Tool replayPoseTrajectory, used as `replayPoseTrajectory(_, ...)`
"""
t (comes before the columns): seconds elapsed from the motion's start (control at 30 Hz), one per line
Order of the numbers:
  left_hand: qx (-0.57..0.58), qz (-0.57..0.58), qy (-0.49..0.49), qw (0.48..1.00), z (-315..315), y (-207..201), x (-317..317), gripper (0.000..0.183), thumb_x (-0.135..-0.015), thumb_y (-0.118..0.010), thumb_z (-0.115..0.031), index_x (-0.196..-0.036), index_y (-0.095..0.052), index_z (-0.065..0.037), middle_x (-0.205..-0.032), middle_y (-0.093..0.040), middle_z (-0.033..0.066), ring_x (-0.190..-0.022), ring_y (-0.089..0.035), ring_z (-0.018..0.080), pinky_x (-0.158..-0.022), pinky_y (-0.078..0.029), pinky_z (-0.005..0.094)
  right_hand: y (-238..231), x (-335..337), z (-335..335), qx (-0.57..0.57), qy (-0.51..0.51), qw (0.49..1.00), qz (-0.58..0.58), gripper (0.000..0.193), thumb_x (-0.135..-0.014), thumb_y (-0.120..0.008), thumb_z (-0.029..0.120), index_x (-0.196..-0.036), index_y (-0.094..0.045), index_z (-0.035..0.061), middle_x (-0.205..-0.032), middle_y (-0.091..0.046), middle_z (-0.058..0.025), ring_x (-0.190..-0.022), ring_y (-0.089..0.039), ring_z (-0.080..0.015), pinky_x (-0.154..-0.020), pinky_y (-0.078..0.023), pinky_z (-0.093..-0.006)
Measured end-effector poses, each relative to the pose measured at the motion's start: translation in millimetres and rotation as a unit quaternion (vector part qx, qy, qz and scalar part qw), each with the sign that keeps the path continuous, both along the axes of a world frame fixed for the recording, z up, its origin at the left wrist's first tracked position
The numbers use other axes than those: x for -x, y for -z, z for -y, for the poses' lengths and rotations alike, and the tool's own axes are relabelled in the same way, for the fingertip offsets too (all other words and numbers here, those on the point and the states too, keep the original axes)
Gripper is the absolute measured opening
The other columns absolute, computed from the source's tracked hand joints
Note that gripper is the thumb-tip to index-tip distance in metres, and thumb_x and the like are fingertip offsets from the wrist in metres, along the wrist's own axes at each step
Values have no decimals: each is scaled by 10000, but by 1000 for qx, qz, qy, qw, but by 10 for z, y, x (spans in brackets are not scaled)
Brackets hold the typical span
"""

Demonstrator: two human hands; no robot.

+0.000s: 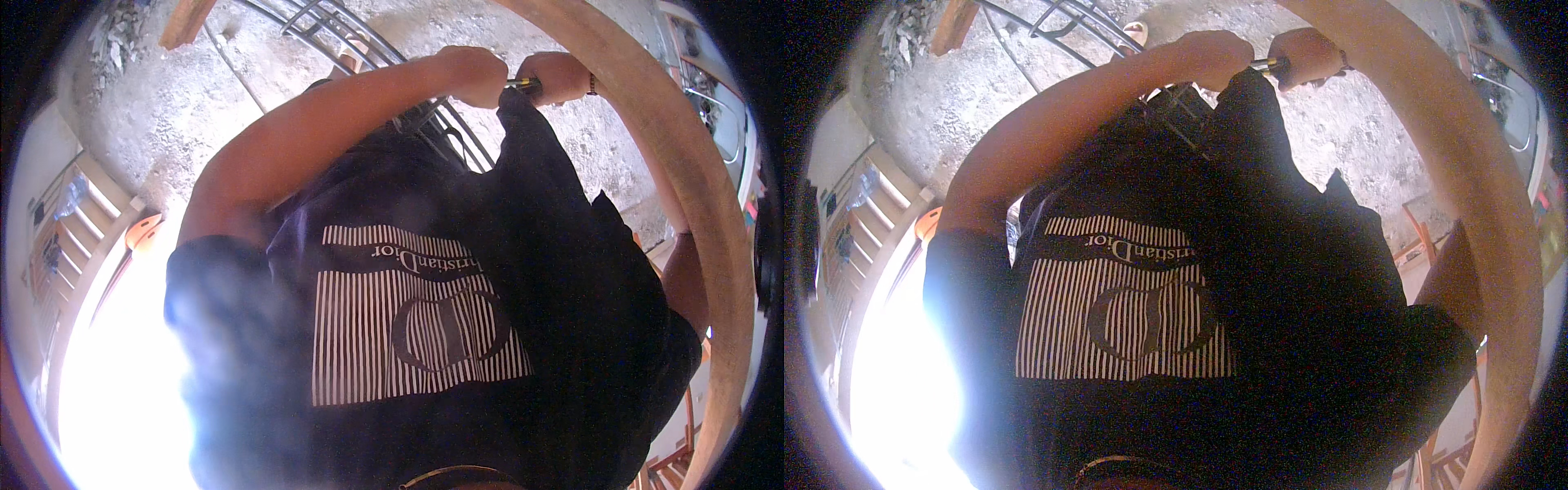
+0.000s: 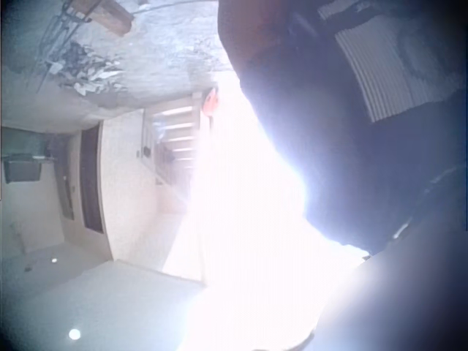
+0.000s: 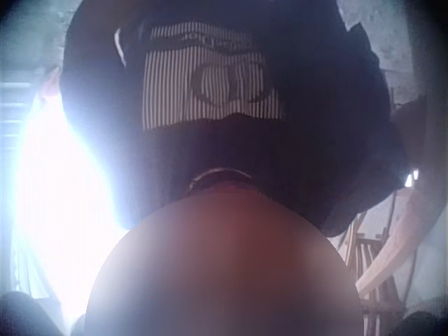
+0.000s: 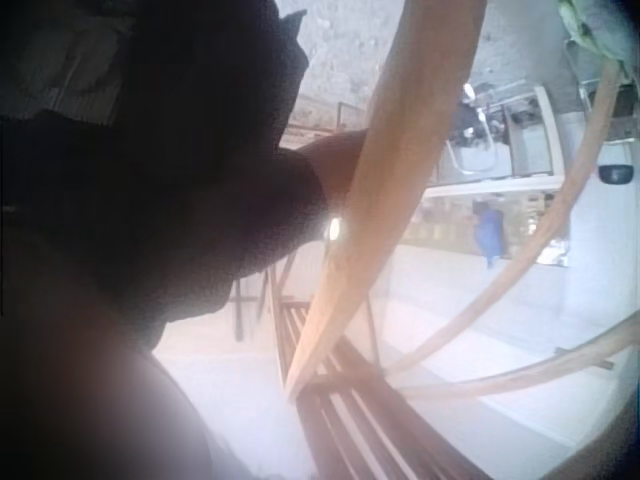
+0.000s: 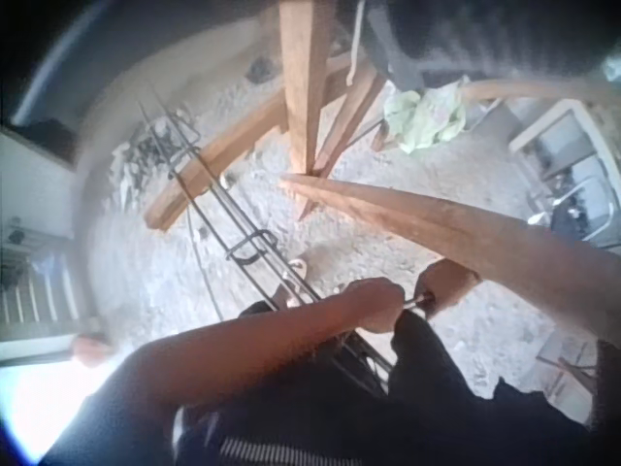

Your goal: The person assembles a rebar cage by tying metal rods together with wire using pliers. They repeatedly wrap wire around intersections and twist it to secure the structure. The cage is built incrementally and remains on a wooden support frame.

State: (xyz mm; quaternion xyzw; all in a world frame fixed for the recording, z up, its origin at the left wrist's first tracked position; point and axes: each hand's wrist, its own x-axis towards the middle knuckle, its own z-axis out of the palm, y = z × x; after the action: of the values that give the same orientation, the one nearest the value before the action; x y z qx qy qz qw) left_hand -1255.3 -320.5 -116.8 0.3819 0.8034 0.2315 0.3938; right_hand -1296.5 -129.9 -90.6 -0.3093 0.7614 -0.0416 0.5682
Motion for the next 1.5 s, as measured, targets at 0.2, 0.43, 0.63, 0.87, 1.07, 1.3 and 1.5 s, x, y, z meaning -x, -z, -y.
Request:
replayPoseTrajectory(0.2, 29, 324, -101, 940, 83, -201, 152, 468, -772, -813, -486, -848, -726, -33, -851, -733, 46, -709, -660, 122, -583, -519, 283, -23, -51, 61, 39, -93, 956, -276, 119, -782, -745, 125, -881, -708, 71, -841, -694, -139, -824, -669, -330, -762, -501, -462)
replayPoseTrajectory(0.43, -35, 518, -232, 823, 48, -212, 89, 358, -772, -845, -438, -776, -690, -115, -703, -650, -21, -585, -575, 75, -532, -419, 248, 147, -120, -156, 204, -97, 892, -392, 359, -729, -783, 123, -1057, -648, 63, -974, -642, -119, -965, -623, -303, -848, -489, -420)
replayPoseTrajectory(0.63, -60, 435, -237, 866, -40, -211, 32, 260, -754, -825, -301, -746, -670, -92, -621, -535, -39, -519, -476, 79, -479, -351, 264, -153, -405, -101, 220, -25, 895, -386, 568, -678, -819, 178, -1181, -595, 37, -1087, -599, -146, -1058, -581, -324, -927, -472, -425)
replayPoseTrajectory(0.87, -57, 508, -257, 820, 9, -148, 17, 221, -791, -737, -192, -662, -564, -147, -606, -499, -91, -510, -423, 11, -475, -328, 239, 314, -236, -95, 230, -71, 892, -383, 281, -790, -677, 215, -1014, -608, 60, -1012, -615, -109, -989, -598, -292, -859, -486, -400)
replayPoseTrajectory(1.07, -58, 525, -254, 810, 17, -72, 29, 182, -783, -737, -210, -683, -614, -123, -604, -525, -76, -504, -444, 49, -468, -336, 261, 481, -188, -184, 235, -116, 868, -422, 264, -794, -676, 213, -1002, -610, 65, -910, -636, -84, -901, -628, -292, -817, -497, -405)
replayPoseTrajectory(1.3, -18, 230, -241, 943, -122, -63, -30, 291, -698, -727, -256, -782, -717, 22, -765, -705, 123, -673, -666, 219, -584, -511, 336, 475, -336, -242, 249, -78, 811, -523, 333, -788, -691, 175, -1086, -592, 65, -1042, -628, -98, -993, -625, -269, -889, -504, -388)
replayPoseTrajectory(1.5, -75, -81, -229, 967, -166, 64, -243, 334, -686, -711, -235, -826, -705, 68, -846, -693, 292, -805, -717, 391, -747, -577, 467, -68, -678, 0, 156, -7, 855, -495, 401, -779, -734, 150, -1129, -564, 53, -1021, -629, -137, -1087, -610, -312, -952, -492, -439)
